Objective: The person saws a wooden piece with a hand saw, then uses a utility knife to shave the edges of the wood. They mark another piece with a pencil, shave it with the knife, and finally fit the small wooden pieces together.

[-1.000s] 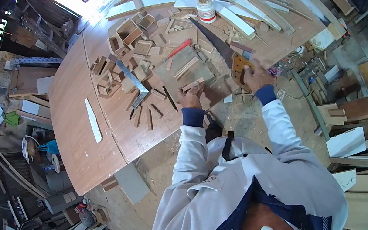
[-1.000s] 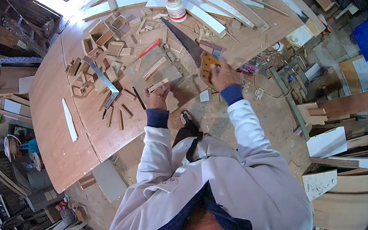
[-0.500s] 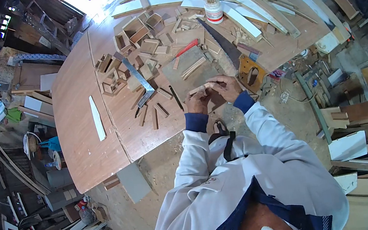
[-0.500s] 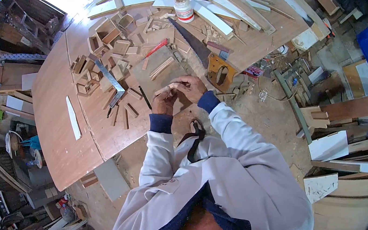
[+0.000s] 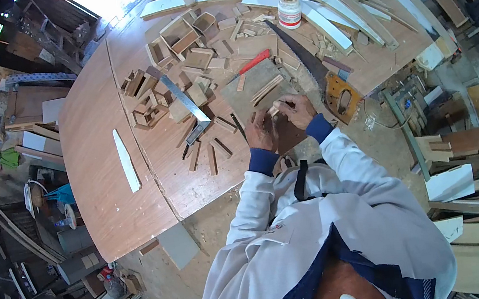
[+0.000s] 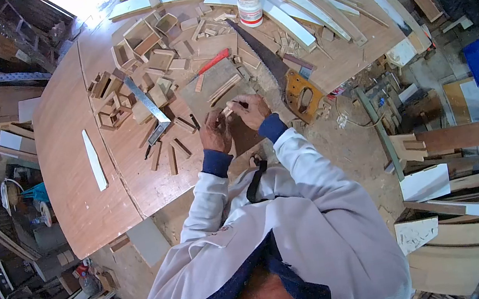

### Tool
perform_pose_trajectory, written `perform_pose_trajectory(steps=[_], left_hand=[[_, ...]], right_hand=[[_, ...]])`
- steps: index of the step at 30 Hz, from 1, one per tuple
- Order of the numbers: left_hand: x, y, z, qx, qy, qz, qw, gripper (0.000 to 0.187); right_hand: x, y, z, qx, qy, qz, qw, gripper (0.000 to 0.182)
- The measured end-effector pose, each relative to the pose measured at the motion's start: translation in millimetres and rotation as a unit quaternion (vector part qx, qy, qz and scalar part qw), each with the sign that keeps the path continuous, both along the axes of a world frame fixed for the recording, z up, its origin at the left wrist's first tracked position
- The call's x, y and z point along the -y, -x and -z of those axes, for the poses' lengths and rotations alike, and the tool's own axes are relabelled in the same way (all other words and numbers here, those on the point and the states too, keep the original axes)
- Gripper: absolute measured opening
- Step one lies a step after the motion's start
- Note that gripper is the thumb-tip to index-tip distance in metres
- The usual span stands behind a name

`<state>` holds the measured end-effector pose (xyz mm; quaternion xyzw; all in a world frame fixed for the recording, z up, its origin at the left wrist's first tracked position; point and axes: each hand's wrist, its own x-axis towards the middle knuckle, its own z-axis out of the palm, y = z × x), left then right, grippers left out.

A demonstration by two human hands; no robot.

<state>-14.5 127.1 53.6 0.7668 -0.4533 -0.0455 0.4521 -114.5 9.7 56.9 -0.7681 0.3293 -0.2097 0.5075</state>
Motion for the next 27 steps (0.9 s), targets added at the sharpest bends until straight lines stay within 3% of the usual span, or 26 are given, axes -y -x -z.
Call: perform_pose_trajectory(steps=[5, 6, 7, 10, 17, 19, 21, 24, 27], left_hand=[[-7.4, -11.4, 8.9, -0.053, 0.006, -0.006, 0.999, 0.021], [-8.6, -14.9, 13.5, -0.125, 0.020, 0.002, 0.992, 0.020], [-10.4, -17.5, 18.0, -0.197, 0.035, 0.008, 0.980, 0.019], [-17.0, -23.7, 19.8, -0.232, 0.041, 0.003, 0.972, 0.020], [-57.2, -49.5, 41.0, -0.081, -0.011, -0.158, 0.984, 0.026], [-67.5, -61.2, 30.2, -0.105, -0.064, -0.179, 0.976, 0.022], [-78.1, -75.8, 36.6, -0.063, -0.123, -0.218, 0.966, 0.020], [-92.3, -90.6, 35.1, -0.095, -0.140, -0.254, 0.952, 0.023], [-91.2, -89.8, 32.2, -0.045, -0.207, -0.263, 0.941, 0.026]], right_hand=[[11.4, -7.1, 1.6, -0.006, -0.053, 0.045, 0.998, 0.027], [12.7, -10.8, 6.0, 0.013, 0.061, 0.068, 0.996, 0.022], [15.9, -11.7, 9.4, 0.012, 0.059, 0.067, 0.996, 0.022], [21.2, -15.4, 9.0, -0.013, 0.076, 0.049, 0.996, 0.019], [27.8, -30.0, 9.4, -0.102, 0.102, 0.019, 0.989, 0.018], [30.7, -35.4, 12.1, -0.099, 0.135, 0.018, 0.986, 0.018], [31.4, -40.9, 15.7, -0.030, 0.130, 0.008, 0.991, 0.016], [29.1, -49.0, 24.3, 0.043, 0.158, -0.010, 0.986, 0.012], [21.1, -49.6, 19.1, 0.038, 0.109, -0.053, 0.992, 0.010]])
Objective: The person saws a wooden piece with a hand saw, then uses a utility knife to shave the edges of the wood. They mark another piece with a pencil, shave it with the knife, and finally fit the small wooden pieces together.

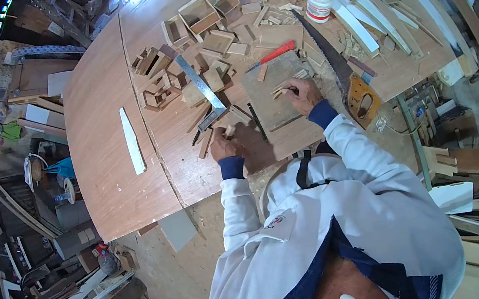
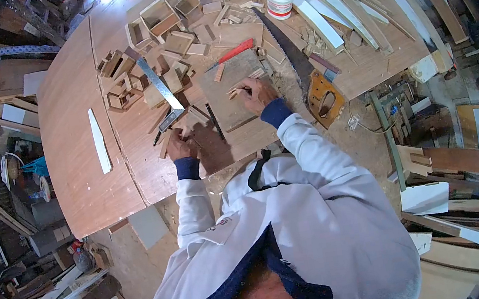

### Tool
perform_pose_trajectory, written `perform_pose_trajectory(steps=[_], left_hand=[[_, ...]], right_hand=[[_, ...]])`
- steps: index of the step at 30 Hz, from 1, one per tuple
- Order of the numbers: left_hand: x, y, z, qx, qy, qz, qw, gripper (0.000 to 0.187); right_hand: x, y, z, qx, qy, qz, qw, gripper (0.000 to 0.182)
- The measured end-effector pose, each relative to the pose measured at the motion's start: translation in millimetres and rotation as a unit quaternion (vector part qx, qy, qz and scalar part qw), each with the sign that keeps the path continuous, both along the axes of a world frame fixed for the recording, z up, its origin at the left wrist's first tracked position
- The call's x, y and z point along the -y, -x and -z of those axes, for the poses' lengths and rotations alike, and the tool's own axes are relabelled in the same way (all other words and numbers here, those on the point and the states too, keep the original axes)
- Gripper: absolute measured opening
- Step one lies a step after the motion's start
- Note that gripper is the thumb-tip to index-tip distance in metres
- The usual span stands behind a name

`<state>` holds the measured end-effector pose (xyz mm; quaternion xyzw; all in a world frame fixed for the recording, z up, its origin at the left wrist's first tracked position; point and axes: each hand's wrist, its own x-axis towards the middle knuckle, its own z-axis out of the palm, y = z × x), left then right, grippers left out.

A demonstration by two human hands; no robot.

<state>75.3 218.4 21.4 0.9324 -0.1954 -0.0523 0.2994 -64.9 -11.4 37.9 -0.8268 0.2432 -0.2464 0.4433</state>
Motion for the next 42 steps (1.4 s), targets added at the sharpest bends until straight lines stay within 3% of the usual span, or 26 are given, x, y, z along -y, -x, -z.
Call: perform_pose_trajectory(steps=[2, 3, 6, 8, 13, 15, 18, 19, 22, 24, 26, 29, 30, 32, 36, 37, 42], left_hand=[[1.2, 1.6, 19.9, -0.012, -0.012, 0.080, 0.997, 0.028], [7.9, 11.2, 6.5, -0.003, -0.068, 0.092, 0.993, 0.027], [11.6, 22.4, 0.3, -0.059, -0.059, 0.085, 0.993, 0.030], [7.7, 21.0, -1.8, -0.025, -0.064, 0.088, 0.994, 0.032], [19.4, 13.5, -8.7, -0.046, 0.023, 0.131, 0.990, 0.036], [30.5, 19.0, -16.9, -0.077, 0.058, 0.139, 0.986, 0.036], [53.7, 36.6, -27.4, 0.014, 0.133, 0.258, 0.957, 0.030], [59.4, 38.1, -25.6, -0.033, 0.134, 0.282, 0.949, 0.034], [75.9, 49.2, -25.9, -0.012, 0.146, 0.283, 0.948, 0.029], [84.3, 51.4, -24.0, -0.008, 0.130, 0.290, 0.948, 0.031], [88.3, 51.8, -17.4, 0.068, 0.104, 0.320, 0.939, 0.040], [95.9, 55.9, -13.0, 0.061, 0.122, 0.316, 0.939, 0.041], [97.5, 59.2, -15.5, 0.064, 0.119, 0.310, 0.941, 0.041], [100.9, 65.7, -23.6, 0.053, 0.118, 0.300, 0.945, 0.040], [105.0, 74.0, -25.6, 0.026, 0.084, 0.287, 0.954, 0.035], [105.7, 78.6, -27.5, 0.045, 0.122, 0.278, 0.952, 0.033], [107.8, 86.9, -37.1, 0.005, 0.081, 0.243, 0.967, 0.028]], right_hand=[[-5.9, 0.4, -3.5, -0.027, -0.006, -0.011, 1.000, 0.011], [-8.9, -0.4, -4.1, -0.054, -0.008, -0.021, 0.998, 0.011], [-15.4, -0.7, -1.8, -0.038, -0.023, -0.013, 0.999, 0.013], [-16.8, 1.2, -3.6, -0.024, -0.049, -0.008, 0.998, 0.013], [-3.4, 18.0, -16.4, -0.034, -0.057, 0.035, 0.997, 0.014], [16.3, 32.5, -10.9, -0.027, -0.071, 0.112, 0.991, 0.015], [56.0, 58.4, -5.8, -0.102, -0.005, 0.201, 0.974, 0.014], [68.9, 65.9, -2.7, -0.100, -0.004, 0.205, 0.974, 0.014], [98.4, 70.3, 13.3, -0.127, 0.005, 0.212, 0.969, 0.014], [111.6, 61.1, 26.9, -0.074, 0.027, 0.211, 0.974, 0.015], [115.1, 41.0, 10.7, -0.085, 0.003, 0.206, 0.975, 0.017], [119.1, 3.9, -18.9, -0.195, 0.054, 0.150, 0.968, 0.019], [123.0, -6.9, -15.4, -0.193, 0.053, 0.144, 0.969, 0.019], [132.7, -29.8, -5.4, -0.144, 0.169, 0.049, 0.974, 0.023], [146.1, -57.1, -0.7, -0.227, 0.250, -0.089, 0.937, 0.034], [149.2, -59.9, 0.8, -0.224, 0.250, -0.093, 0.937, 0.034], [156.9, -70.6, 3.1, -0.311, 0.299, -0.133, 0.892, 0.031]])
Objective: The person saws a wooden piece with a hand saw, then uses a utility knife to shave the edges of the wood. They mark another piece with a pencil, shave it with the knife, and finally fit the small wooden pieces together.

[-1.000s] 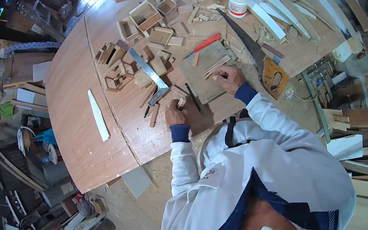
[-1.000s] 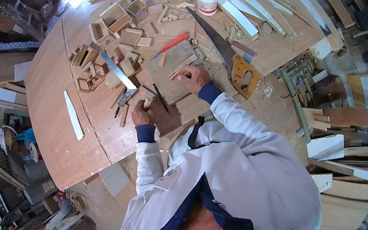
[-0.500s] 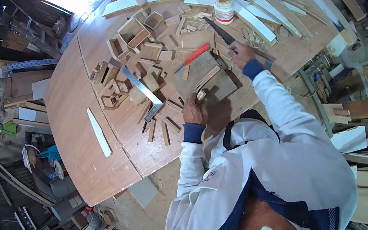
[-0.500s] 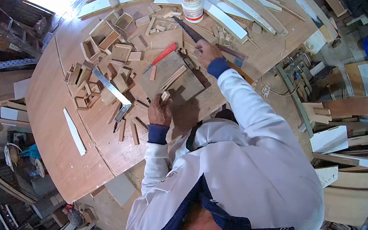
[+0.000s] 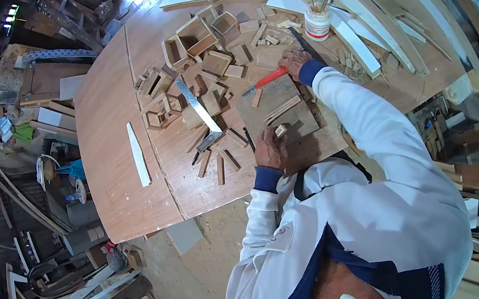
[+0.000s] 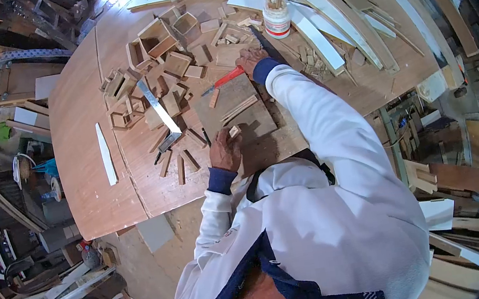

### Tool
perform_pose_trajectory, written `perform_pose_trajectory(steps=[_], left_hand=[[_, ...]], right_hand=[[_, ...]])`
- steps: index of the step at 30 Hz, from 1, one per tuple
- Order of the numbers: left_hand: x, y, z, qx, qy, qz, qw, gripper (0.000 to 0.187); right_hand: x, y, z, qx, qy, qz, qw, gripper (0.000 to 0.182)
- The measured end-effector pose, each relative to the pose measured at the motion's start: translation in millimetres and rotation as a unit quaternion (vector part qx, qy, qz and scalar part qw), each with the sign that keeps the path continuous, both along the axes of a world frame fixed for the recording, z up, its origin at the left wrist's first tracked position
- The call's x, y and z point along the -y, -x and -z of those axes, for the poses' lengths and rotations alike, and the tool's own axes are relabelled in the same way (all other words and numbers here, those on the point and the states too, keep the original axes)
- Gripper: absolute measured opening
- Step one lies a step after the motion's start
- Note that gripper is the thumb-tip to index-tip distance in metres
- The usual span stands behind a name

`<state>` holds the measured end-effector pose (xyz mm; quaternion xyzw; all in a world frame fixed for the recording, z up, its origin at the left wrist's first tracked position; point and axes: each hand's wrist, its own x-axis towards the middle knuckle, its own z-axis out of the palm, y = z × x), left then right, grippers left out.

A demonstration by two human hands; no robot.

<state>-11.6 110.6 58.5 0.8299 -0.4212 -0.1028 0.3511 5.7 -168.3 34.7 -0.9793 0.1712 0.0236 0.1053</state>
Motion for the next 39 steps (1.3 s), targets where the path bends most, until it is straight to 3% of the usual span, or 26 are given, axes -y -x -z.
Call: perform_pose_trajectory(steps=[10, 13, 16, 19, 20, 22, 24, 26, 28, 29, 31, 36, 38, 39], left_hand=[[-6.3, 5.3, 1.2, -0.003, -0.020, -0.015, 1.000, 0.034], [-7.2, 5.6, 5.1, -0.001, -0.035, -0.014, 0.999, 0.034], [-5.8, 5.1, 5.8, -0.007, 0.006, -0.010, 1.000, 0.031], [-3.6, 4.2, 4.8, -0.036, 0.028, -0.016, 0.999, 0.030], [-3.4, 2.8, 7.5, -0.041, 0.027, -0.013, 0.999, 0.030], [-1.5, -2.5, 9.0, -0.005, 0.038, 0.019, 0.999, 0.025], [3.0, -2.8, 8.5, -0.010, 0.019, 0.026, 0.999, 0.022], [9.6, -3.6, 12.3, 0.120, -0.023, 0.041, 0.992, 0.025], [12.8, -1.5, 16.0, 0.162, -0.036, 0.031, 0.986, 0.027], [14.8, -1.1, 13.3, 0.170, -0.059, 0.027, 0.983, 0.026], [19.4, -0.3, 16.3, 0.190, -0.071, 0.014, 0.979, 0.024], [21.4, 0.1, 19.7, 0.180, -0.099, 0.039, 0.978, 0.025], [22.0, 0.7, 19.3, 0.185, -0.096, 0.040, 0.977, 0.026], [21.5, 1.3, 18.2, 0.203, -0.093, 0.035, 0.974, 0.027]], right_hand=[[2.6, 5.3, -7.2, 0.056, 0.003, -0.022, 0.998, 0.026], [-1.0, 9.4, -8.9, 0.134, -0.009, -0.025, 0.991, 0.022], [-6.3, 19.5, -16.4, 0.215, 0.005, 0.002, 0.977, 0.022], [-16.6, 40.6, -20.7, 0.330, -0.082, 0.155, 0.928, 0.021], [-22.6, 54.0, -20.4, 0.326, -0.080, 0.159, 0.928, 0.021], [-37.3, 86.9, -24.6, 0.338, -0.329, 0.263, 0.842, 0.029], [-60.4, 119.1, -27.4, 0.343, -0.481, 0.313, 0.744, 0.033], [-87.9, 145.9, -29.6, 0.369, -0.604, 0.340, 0.620, 0.029], [-115.3, 167.7, -34.2, 0.382, -0.667, 0.298, 0.567, 0.024], [-129.3, 176.2, -39.1, 0.386, -0.663, 0.305, 0.564, 0.024], [-152.9, 186.5, -55.5, 0.376, -0.724, 0.307, 0.490, 0.016], [-175.9, 201.1, -33.1, 0.370, -0.786, 0.256, 0.425, 0.025], [-179.5, 201.9, -28.5, 0.363, -0.821, 0.285, 0.335, 0.017], [-180.6, 201.4, -27.9, 0.365, -0.821, 0.286, 0.333, 0.017]])
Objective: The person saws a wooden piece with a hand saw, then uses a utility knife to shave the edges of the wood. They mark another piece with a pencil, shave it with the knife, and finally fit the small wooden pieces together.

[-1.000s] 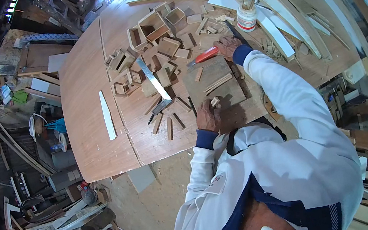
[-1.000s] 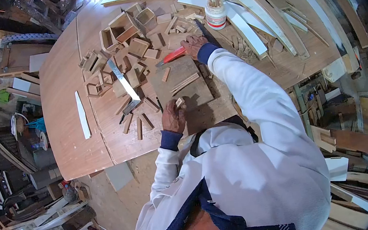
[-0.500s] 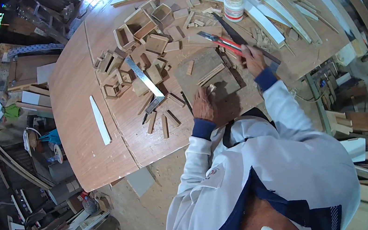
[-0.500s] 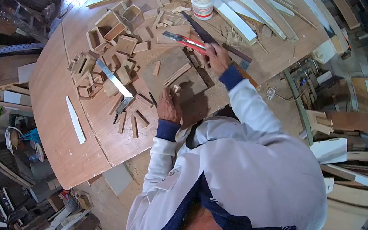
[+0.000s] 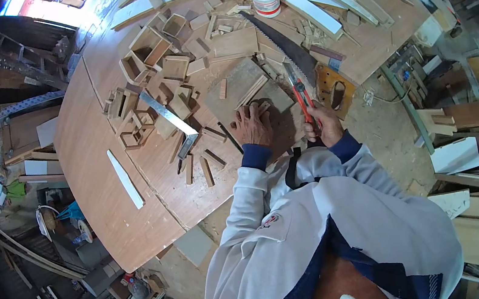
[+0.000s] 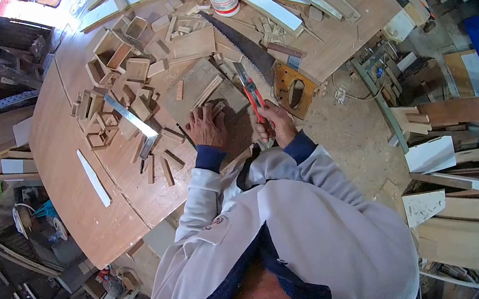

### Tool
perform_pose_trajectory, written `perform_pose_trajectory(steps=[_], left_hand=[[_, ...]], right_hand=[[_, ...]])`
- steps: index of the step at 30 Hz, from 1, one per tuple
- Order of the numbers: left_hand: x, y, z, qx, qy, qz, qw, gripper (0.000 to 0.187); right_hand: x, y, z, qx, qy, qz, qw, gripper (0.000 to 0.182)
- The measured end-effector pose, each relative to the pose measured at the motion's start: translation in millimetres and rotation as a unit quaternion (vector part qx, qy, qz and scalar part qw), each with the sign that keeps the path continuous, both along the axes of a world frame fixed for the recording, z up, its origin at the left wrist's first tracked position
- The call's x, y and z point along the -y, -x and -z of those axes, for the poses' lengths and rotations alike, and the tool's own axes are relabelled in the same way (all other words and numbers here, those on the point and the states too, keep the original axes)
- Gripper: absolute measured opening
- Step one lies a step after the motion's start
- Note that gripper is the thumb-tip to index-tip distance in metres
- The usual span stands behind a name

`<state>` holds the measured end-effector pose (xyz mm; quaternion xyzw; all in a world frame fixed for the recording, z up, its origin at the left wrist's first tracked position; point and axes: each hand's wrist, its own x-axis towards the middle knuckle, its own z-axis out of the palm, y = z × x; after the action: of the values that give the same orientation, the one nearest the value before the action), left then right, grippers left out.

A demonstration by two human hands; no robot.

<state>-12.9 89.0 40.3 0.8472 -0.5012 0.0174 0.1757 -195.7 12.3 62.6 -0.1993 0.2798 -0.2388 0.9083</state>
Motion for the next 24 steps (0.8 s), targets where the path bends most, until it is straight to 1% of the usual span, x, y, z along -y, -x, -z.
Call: perform_pose_trajectory(steps=[2, 3, 5, 6, 8, 9, 10, 11, 12, 13, 15, 16, 17, 18, 19, 21, 22, 24], left_hand=[[-1.4, 1.4, -3.3, 0.018, 0.003, 0.001, 1.000, 0.028], [-1.3, 2.0, -6.5, 0.002, -0.006, 0.006, 1.000, 0.030], [-0.6, 2.2, -7.5, -0.015, -0.016, 0.013, 1.000, 0.032], [-0.7, 2.0, -6.9, -0.012, -0.017, 0.013, 1.000, 0.033], [-0.6, 4.0, -6.3, -0.009, -0.021, 0.016, 1.000, 0.034], [0.3, 5.5, -7.5, 0.000, -0.009, 0.013, 1.000, 0.033], [1.3, 6.9, -7.9, 0.010, 0.003, 0.010, 1.000, 0.033], [1.9, 8.2, -6.4, 0.010, 0.002, 0.012, 1.000, 0.033], [2.3, 9.4, -3.6, 0.009, 0.010, 0.010, 1.000, 0.031], [2.7, 10.3, -0.7, 0.008, 0.018, 0.007, 1.000, 0.029], [3.7, 10.1, 5.2, -0.008, 0.033, 0.019, 0.999, 0.027], [4.0, 9.9, 7.9, -0.025, 0.050, 0.028, 0.998, 0.024], [3.9, 9.7, 10.4, -0.025, 0.046, 0.032, 0.998, 0.024], [5.0, 9.5, 11.7, -0.044, 0.070, 0.033, 0.996, 0.022], [6.5, 9.2, 13.2, -0.063, 0.095, 0.034, 0.993, 0.019], [7.3, 7.4, 16.6, -0.068, 0.086, 0.038, 0.993, 0.018], [7.2, 7.0, 18.2, -0.073, 0.080, 0.039, 0.993, 0.016], [7.8, 7.0, 20.2, -0.073, 0.085, 0.040, 0.993, 0.016]], right_hand=[[-2.2, -0.9, 1.1, -0.135, 0.122, -0.021, 0.983, 0.018], [-3.5, -1.8, 4.7, -0.136, 0.120, -0.018, 0.983, 0.018], [-5.7, -3.0, 14.3, -0.186, 0.256, -0.011, 0.948, 0.028], [-5.6, -2.1, 14.4, -0.187, 0.255, -0.010, 0.949, 0.028], [-6.2, 1.1, 14.6, -0.262, 0.289, -0.084, 0.917, 0.026], [-7.4, 0.7, 17.9, -0.262, 0.287, -0.082, 0.918, 0.026], [-9.1, -1.9, 22.5, -0.311, 0.395, -0.059, 0.862, 0.025], [-10.5, -3.7, 26.2, -0.355, 0.496, -0.036, 0.791, 0.024], [-10.9, -4.9, 23.7, -0.376, 0.512, -0.046, 0.771, 0.022], [-10.7, -4.6, 22.8, -0.377, 0.509, -0.044, 0.772, 0.022], [-10.6, -3.6, 23.3, -0.419, 0.544, -0.127, 0.715, 0.023], [-12.1, -4.3, 27.3, -0.420, 0.540, -0.126, 0.718, 0.023], [-14.7, -5.6, 33.6, -0.425, 0.565, -0.116, 0.698, 0.025], [-15.6, -8.1, 32.8, -0.430, 0.589, -0.107, 0.676, 0.027], [-15.5, -9.8, 31.5, -0.432, 0.586, -0.105, 0.678, 0.027], [-15.6, -13.2, 25.9, -0.455, 0.564, -0.139, 0.675, 0.029], [-15.7, -14.8, 24.0, -0.455, 0.561, -0.139, 0.677, 0.029], [-15.1, -17.3, 22.1, -0.484, 0.530, -0.181, 0.672, 0.031]])
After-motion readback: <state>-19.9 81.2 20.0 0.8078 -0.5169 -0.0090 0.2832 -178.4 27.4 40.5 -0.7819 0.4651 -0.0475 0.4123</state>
